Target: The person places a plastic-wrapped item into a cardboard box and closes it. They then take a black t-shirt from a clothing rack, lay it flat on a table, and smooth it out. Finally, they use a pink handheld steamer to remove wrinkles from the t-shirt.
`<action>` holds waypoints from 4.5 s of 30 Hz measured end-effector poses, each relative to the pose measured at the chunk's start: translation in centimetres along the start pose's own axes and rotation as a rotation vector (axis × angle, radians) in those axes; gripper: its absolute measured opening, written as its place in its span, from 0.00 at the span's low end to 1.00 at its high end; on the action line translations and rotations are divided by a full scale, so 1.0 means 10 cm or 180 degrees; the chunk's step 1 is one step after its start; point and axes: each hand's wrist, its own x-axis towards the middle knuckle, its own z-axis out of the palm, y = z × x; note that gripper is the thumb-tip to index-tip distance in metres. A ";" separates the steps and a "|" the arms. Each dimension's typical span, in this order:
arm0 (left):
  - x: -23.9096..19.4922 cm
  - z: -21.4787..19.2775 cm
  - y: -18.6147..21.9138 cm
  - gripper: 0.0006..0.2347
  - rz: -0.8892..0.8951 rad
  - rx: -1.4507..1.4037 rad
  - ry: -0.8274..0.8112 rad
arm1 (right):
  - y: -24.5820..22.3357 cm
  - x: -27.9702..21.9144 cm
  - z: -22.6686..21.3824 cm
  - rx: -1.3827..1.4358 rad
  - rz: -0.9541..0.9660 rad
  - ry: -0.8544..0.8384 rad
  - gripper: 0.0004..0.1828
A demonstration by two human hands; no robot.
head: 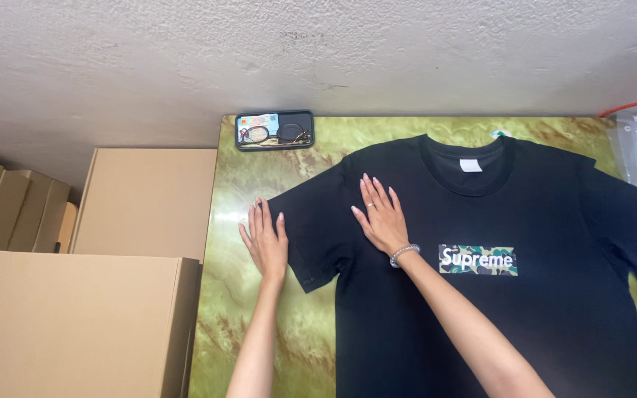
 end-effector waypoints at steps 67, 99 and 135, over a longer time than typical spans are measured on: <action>0.41 0.67 0.92 0.21 0.1631 0.0614 -0.0822 | 0.17 0.21 0.06 0.0178 0.0007 -0.0072 0.32; -0.68 -0.04 0.62 0.22 0.1198 0.0840 -0.1339 | -0.35 -0.72 -0.40 0.1318 0.0856 0.0260 0.25; -3.76 -0.17 3.27 0.12 0.0271 -0.3150 -0.1183 | 2.07 -4.69 -2.41 0.7595 0.2179 0.2007 0.19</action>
